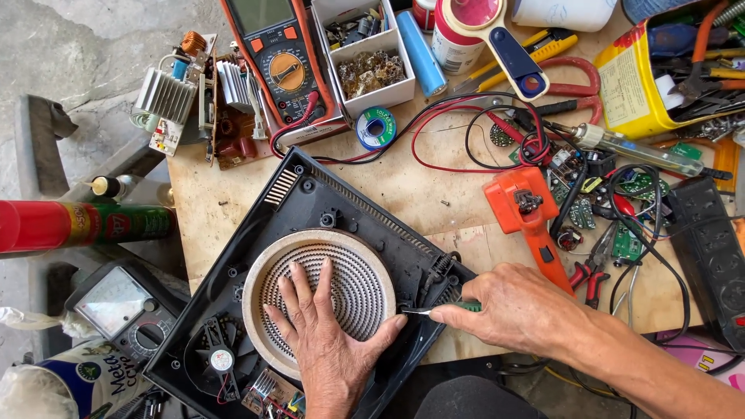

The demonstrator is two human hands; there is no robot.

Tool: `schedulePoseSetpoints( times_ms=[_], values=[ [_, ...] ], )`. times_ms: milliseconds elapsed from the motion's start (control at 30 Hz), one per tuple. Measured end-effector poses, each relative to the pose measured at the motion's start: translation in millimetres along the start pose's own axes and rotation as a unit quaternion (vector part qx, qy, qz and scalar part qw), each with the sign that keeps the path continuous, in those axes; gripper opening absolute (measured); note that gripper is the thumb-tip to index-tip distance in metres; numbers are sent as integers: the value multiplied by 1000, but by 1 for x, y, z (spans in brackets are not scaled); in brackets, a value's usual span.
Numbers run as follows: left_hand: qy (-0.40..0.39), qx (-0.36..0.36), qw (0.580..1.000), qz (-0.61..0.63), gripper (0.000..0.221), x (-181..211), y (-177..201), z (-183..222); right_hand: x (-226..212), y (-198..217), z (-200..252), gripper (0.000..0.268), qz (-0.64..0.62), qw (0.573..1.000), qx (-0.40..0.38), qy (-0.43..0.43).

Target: Repairing an induction cooker by prying the casing and adjusting the internal heating coil with a screwdriver.

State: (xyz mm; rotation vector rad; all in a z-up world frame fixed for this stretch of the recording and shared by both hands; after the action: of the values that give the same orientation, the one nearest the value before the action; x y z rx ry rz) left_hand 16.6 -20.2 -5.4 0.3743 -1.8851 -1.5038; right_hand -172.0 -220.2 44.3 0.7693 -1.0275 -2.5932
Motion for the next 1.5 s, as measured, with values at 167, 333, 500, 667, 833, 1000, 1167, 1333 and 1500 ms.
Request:
schedulePoseSetpoints(
  times_ms=[167, 333, 500, 667, 833, 1000, 1167, 1333, 1500],
  values=[
    [-6, 3, 1000, -2, 149, 0, -1, -1, -2, 6, 0, 64, 11, 1000, -17, -12],
    [-4, -8, 1000, -3, 149, -1, -1, 0, -3, 5, 1, 63, -14, 999, -29, -23],
    [-2, -2, 1000, -4, 150, 0, -2, -1, 2, 3, 0, 63, -6, 1000, -8, -7],
    [3, -3, 1000, -6, 150, -4, -7, 0, 4, 1, 2, 60, -35, 999, -1, -38],
    [-1, 5, 1000, -3, 155, -6, -9, 4, 1, 2, 5, 64, -50, 998, -17, -25],
    [0, 5, 1000, -3, 153, -5, -8, 2, -1, 2, 1, 63, -39, 999, -26, -15],
    [0, 5, 1000, 5, 151, -3, -6, 1, 3, -7, -2, 65, -9, 1000, -8, 2],
    [0, 5, 1000, 9, 148, 0, -2, 0, 2, -14, 15, 66, 5, 999, 7, -43],
    [4, 4, 1000, 5, 148, -2, -2, 1, 5, -25, 36, 69, -120, 977, -17, -177]
  ],
)
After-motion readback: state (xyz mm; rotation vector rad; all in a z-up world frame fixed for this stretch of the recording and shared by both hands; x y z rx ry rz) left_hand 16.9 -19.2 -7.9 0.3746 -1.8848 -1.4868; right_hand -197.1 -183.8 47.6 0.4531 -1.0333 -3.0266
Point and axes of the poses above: each hand's wrist, its own z-axis away from the middle knuckle, its own y-axis out of the back of the hand, x = y × z, the point moved 3 cm from there along -z, towards the middle knuckle, and after that the axes turned 12 degrees about x, right-handed, at the moved point
